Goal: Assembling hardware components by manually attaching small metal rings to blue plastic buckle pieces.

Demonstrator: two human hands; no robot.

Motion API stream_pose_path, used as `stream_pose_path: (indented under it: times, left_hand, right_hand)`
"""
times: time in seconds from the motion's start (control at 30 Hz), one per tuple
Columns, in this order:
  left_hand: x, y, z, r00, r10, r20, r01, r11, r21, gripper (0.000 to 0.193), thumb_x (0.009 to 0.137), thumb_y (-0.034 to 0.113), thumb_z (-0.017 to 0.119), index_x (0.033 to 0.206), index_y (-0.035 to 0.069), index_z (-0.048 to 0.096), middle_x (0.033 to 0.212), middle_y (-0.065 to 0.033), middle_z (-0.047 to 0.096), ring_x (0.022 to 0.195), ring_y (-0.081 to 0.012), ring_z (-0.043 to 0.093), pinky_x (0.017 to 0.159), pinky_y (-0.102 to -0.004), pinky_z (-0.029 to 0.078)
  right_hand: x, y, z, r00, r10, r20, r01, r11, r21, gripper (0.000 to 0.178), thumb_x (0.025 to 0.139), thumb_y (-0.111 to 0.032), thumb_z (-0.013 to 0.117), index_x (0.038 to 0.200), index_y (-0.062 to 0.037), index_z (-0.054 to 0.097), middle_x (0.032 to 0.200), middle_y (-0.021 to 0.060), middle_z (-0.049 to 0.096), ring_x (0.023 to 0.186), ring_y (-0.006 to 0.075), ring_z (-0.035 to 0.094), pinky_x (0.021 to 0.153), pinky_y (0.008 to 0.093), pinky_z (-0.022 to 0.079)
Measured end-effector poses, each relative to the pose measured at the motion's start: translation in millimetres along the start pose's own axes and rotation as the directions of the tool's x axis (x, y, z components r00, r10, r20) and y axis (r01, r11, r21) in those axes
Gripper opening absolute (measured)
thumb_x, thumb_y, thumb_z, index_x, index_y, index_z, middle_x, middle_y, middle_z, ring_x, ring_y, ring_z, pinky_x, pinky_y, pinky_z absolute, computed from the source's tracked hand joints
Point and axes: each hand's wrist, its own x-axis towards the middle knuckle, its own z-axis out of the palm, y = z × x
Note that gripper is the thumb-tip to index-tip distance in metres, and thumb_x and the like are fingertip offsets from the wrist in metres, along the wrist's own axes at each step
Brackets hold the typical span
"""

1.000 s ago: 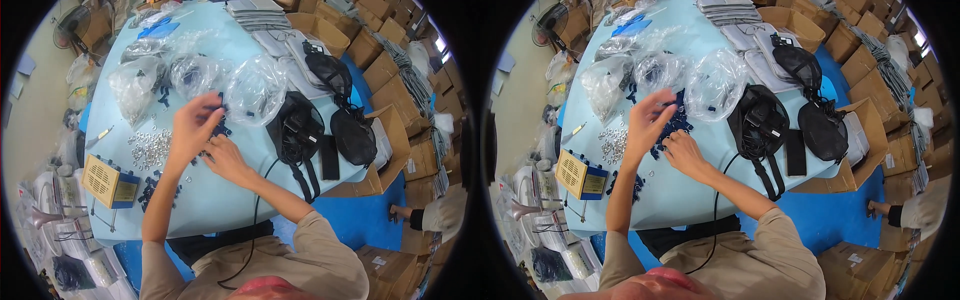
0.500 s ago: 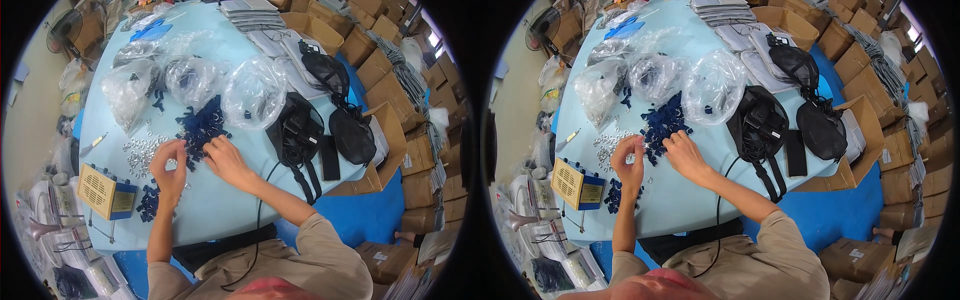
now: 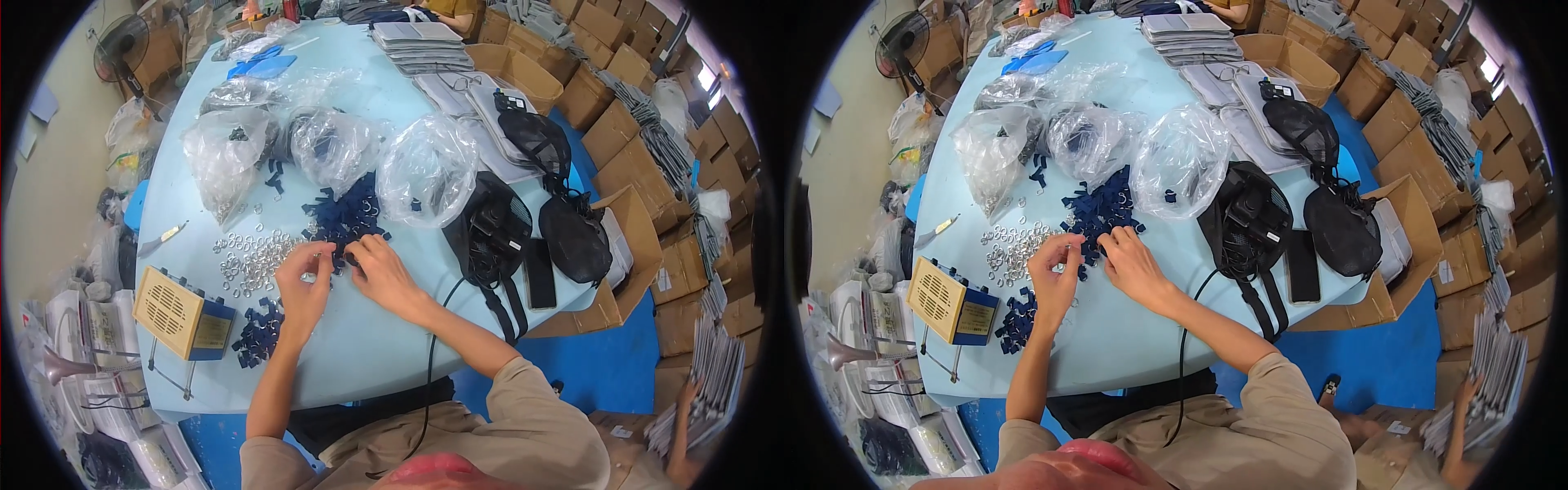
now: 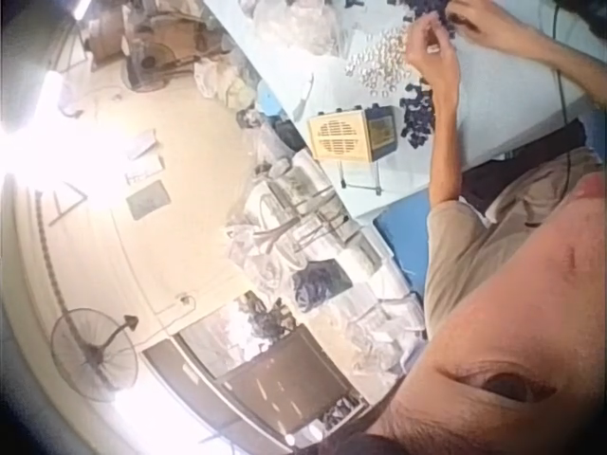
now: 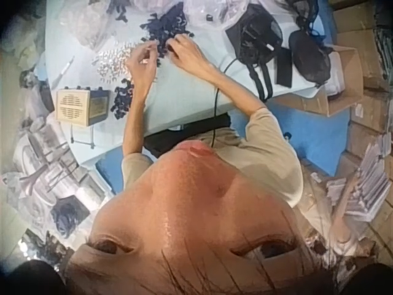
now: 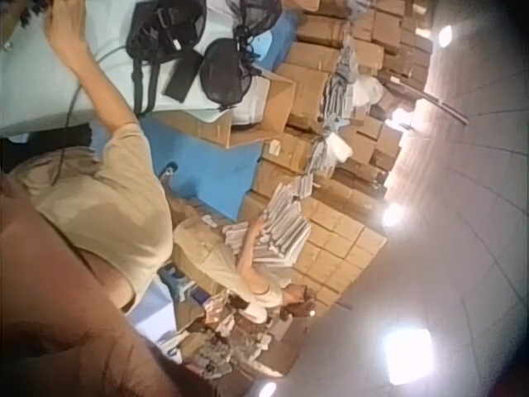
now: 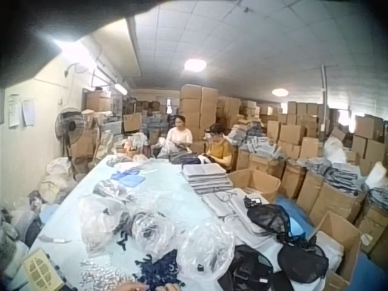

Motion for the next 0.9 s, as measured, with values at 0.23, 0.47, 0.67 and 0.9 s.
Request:
stream_pose_path:
  times: [0.23,0.47,0.67,0.9]
  left_hand:
    - [-2,-1,4,0.996,-0.091,-0.002,0.091,0.995,-0.047,0.015,0.098,0.002,0.066,0.111,-0.001,0.073,0.099,-0.0068,0.072,0.074,-0.0103,0.067,0.063,-0.0242,0.053]
    - [-7,-14,8,0.941,-0.302,0.15,0.327,0.926,-0.189,0.025,0.099,0.018,0.072,0.116,-0.001,0.072,0.092,-0.0046,0.074,0.077,-0.0094,0.067,0.066,-0.0228,0.051]
    - [-5,-11,5,0.938,-0.32,0.133,0.343,0.915,-0.214,0.024,0.098,0.018,0.074,0.113,0.0,0.073,0.091,-0.0036,0.074,0.078,-0.0081,0.067,0.064,-0.0215,0.049]
    - [-3,-7,4,0.942,-0.32,0.103,0.336,0.91,-0.243,0.021,0.097,0.016,0.075,0.109,-0.001,0.075,0.09,-0.0022,0.074,0.077,-0.0079,0.066,0.064,-0.0213,0.048]
  right_hand:
    - [5,-4,-7,0.993,0.015,-0.117,0.021,0.955,0.297,0.031,0.083,0.008,0.07,0.113,0.0041,0.065,0.102,0.0157,0.058,0.088,0.0322,0.065,0.076,0.0413,0.055]
    - [8,-10,-9,0.95,0.19,-0.247,0.009,0.775,0.632,0.021,0.086,0.004,0.075,0.107,0.0026,0.072,0.098,0.0087,0.064,0.086,0.0178,0.069,0.077,0.0295,0.058]
    - [10,2,-7,0.953,0.303,-0.003,-0.173,0.555,0.814,0.017,0.088,0.0,0.078,0.105,0.002,0.077,0.1,0.0069,0.069,0.089,0.0135,0.069,0.079,0.0269,0.058]
    - [8,0,-6,0.96,0.28,-0.024,-0.155,0.597,0.787,0.016,0.092,0.0,0.075,0.108,0.0021,0.077,0.102,0.0089,0.071,0.089,0.0143,0.069,0.077,0.0263,0.057]
